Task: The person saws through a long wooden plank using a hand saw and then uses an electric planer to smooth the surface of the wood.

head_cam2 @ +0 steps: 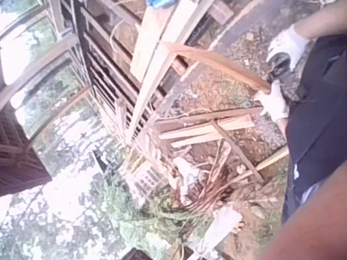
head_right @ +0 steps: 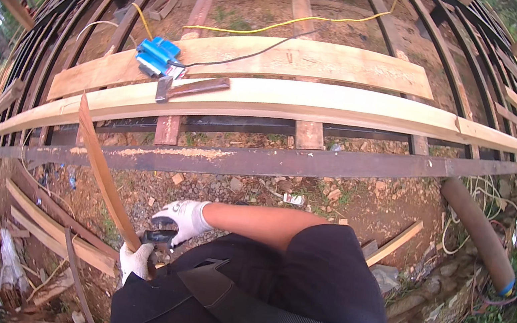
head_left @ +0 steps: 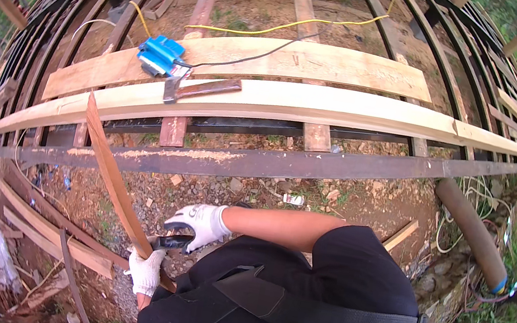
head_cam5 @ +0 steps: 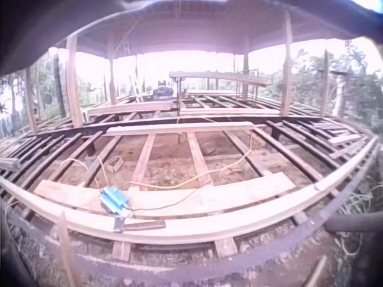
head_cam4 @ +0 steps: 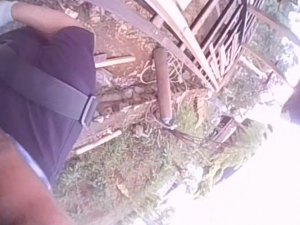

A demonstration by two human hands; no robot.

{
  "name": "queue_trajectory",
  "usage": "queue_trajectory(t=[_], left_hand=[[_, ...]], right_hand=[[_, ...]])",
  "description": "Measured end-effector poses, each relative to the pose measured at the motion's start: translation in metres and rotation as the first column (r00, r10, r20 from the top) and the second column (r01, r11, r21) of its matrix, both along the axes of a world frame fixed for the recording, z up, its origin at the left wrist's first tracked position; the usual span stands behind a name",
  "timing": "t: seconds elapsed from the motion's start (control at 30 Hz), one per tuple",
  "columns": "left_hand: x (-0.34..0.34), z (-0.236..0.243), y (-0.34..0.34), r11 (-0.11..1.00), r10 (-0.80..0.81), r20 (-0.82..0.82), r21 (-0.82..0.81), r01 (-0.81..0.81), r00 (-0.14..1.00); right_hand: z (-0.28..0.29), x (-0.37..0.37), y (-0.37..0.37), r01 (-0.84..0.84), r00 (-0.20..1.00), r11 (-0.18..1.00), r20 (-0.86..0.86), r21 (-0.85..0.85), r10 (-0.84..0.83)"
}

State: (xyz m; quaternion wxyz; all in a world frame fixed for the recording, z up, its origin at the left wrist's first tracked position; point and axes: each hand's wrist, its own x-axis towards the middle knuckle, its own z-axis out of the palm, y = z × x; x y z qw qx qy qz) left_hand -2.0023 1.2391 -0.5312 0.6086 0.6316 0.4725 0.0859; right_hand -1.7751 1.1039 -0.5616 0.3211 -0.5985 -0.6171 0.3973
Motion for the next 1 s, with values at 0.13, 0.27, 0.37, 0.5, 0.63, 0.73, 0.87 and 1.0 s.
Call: queue_trajectory(t=[0.13, 0.27, 0.37, 0.5, 0.63, 0.73, 0.87, 1.0], left_hand=[[0.074, 0.009, -0.011, 0.957, -0.277, 0.077, -0.071, 0.282, 0.958], [0.113, 0.007, -0.041, 0.816, -0.561, 0.145, -0.067, 0.574, 0.815], [0.137, 0.02, -0.075, 0.721, -0.68, 0.16, -0.029, 0.692, 0.715], [0.177, 0.036, -0.122, 0.655, -0.751, 0.223, 0.131, 0.744, 0.622], [0.228, 0.095, -0.21, 0.377, -0.91, -0.037, 0.338, 0.862, 0.412], [0.272, 0.109, -0.281, 0.14, -0.971, -0.066, 0.625, 0.768, 0.231], [0.325, 0.142, -0.408, -0.123, -0.971, -0.23, 0.723, 0.68, 0.069], [0.411, 0.143, -0.513, -0.359, -0.913, -0.396, 0.673, 0.647, -0.094]], right_hand=[[0.006, -0.011, -0.027, 0.318, 0.947, 0.943, -0.012, -0.094, -0.321], [0.035, -0.012, -0.1, 0.599, 0.798, 0.779, 0.063, -0.184, -0.599], [0.037, -0.039, -0.183, 0.854, 0.507, 0.469, 0.161, -0.226, -0.847], [0.041, -0.083, -0.298, 0.979, 0.01, -0.031, 0.201, -0.201, -0.979], [0.033, -0.146, -0.414, 0.851, -0.496, -0.524, 0.256, -0.048, -0.83], [0.014, -0.193, -0.489, 0.726, -0.688, -0.687, 0.033, 0.035, -0.725], [-0.023, -0.251, -0.583, 0.515, -0.83, -0.778, -0.435, -0.358, -0.35], [-0.072, -0.28, -0.658, 0.136, -0.959, -0.897, -0.284, -0.42, -0.013]])
